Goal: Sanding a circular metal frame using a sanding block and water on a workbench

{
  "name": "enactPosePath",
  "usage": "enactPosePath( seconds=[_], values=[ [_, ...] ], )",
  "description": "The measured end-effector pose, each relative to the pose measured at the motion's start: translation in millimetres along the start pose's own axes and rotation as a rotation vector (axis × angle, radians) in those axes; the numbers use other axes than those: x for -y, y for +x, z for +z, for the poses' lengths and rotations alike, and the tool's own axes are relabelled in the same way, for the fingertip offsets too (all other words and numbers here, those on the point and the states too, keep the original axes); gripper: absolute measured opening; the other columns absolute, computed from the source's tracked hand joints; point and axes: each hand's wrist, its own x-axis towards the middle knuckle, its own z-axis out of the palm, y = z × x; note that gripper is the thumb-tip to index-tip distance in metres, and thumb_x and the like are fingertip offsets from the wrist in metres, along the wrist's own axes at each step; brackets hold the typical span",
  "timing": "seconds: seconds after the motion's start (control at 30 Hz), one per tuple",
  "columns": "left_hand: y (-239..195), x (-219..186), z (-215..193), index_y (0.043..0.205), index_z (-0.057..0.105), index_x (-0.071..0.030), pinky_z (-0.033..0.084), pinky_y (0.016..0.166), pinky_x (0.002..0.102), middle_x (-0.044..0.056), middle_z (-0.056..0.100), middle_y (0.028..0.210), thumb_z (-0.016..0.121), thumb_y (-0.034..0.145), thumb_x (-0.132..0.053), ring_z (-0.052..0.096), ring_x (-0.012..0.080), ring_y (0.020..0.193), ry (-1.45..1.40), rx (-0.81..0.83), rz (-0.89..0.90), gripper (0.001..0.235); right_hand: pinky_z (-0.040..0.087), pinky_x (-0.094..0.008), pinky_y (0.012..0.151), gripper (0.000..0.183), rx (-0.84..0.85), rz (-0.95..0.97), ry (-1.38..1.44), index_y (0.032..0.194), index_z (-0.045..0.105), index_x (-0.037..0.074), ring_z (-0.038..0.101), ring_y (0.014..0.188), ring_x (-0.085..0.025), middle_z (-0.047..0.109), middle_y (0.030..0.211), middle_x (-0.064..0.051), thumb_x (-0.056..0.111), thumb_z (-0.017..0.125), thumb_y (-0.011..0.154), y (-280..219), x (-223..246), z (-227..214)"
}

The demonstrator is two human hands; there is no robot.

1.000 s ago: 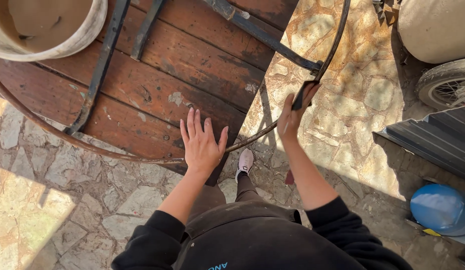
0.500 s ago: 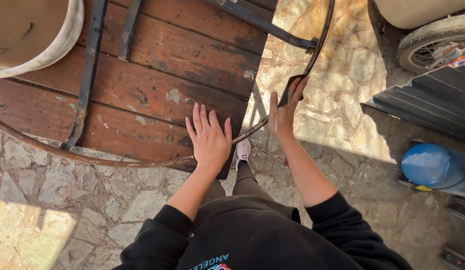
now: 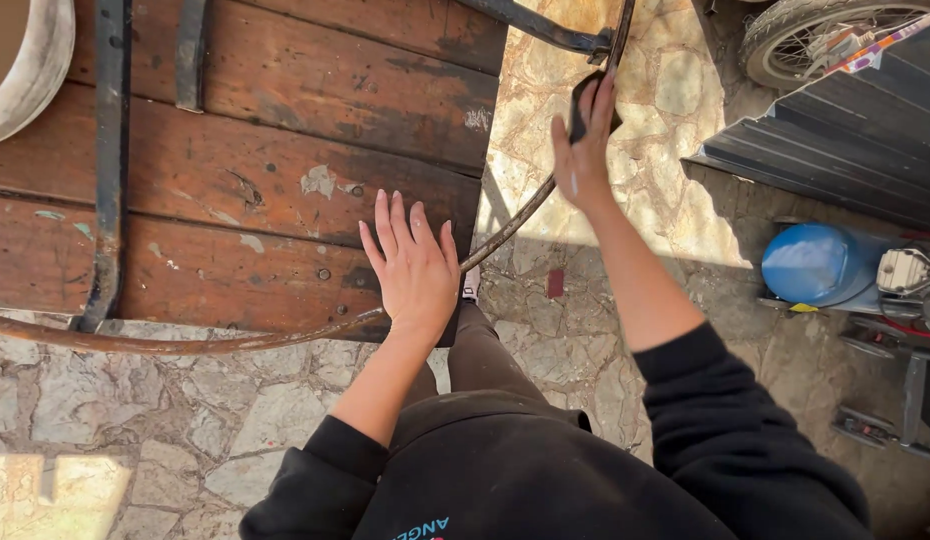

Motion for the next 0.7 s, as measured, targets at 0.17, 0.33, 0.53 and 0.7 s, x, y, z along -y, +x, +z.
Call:
enactPosePath(
  seconds=[0.17,0.33,0.53,0.7],
  values=[
    [2.5,1.0,-2.3,0.128,0.062,-0.002,0.031,0.118,0.058,0.021,0.056,0.146,0.049,0.108,-0.033,0.036,0.0342,0.147,0.014,-0.041,0.011,0.039,-0.005,-0.052,0.132,0.071,-0.080,-0.096,0.047,0.166,-0.009,0.018,-0.017,0.160,-0.028,-0.022,0.169,0.001,0.053,0.030,0.118,6.2,-15.8,10.1],
    [-2.0,1.3,9.4,0.130,0.056,-0.003,0.025,0.120,0.058,0.021,0.053,0.144,0.051,0.105,-0.031,0.034,0.0360,0.151,0.045,-0.055,0.010,0.038,0.000,-0.064,0.122,0.069,-0.043,-0.134,0.083,0.167,-0.002,0.016,-0.014,0.153,-0.044,-0.015,0.170,-0.016,0.047,0.030,0.114,-81.9,25.0,31.4],
    [-7.9,1.6,10.4,0.128,0.057,-0.003,0.026,0.119,0.057,0.020,0.054,0.142,0.049,0.106,-0.029,0.036,0.0347,0.150,0.056,-0.056,0.042,0.036,0.006,-0.066,0.128,0.079,-0.132,-0.176,0.078,0.170,0.009,0.012,-0.006,0.156,-0.042,-0.013,0.170,-0.013,0.065,0.023,0.113,54.6,-49.7,13.0],
    [-3.7,2.3,14.2,0.133,0.055,-0.004,0.026,0.120,0.055,0.017,0.052,0.145,0.051,0.102,-0.020,0.036,0.0331,0.150,0.032,-0.059,0.012,0.035,0.006,-0.060,0.125,0.070,-0.036,-0.104,-0.034,0.164,0.001,0.006,-0.014,0.152,-0.042,-0.008,0.169,-0.019,0.032,0.037,0.110,-103.1,54.7,27.1]
  ],
)
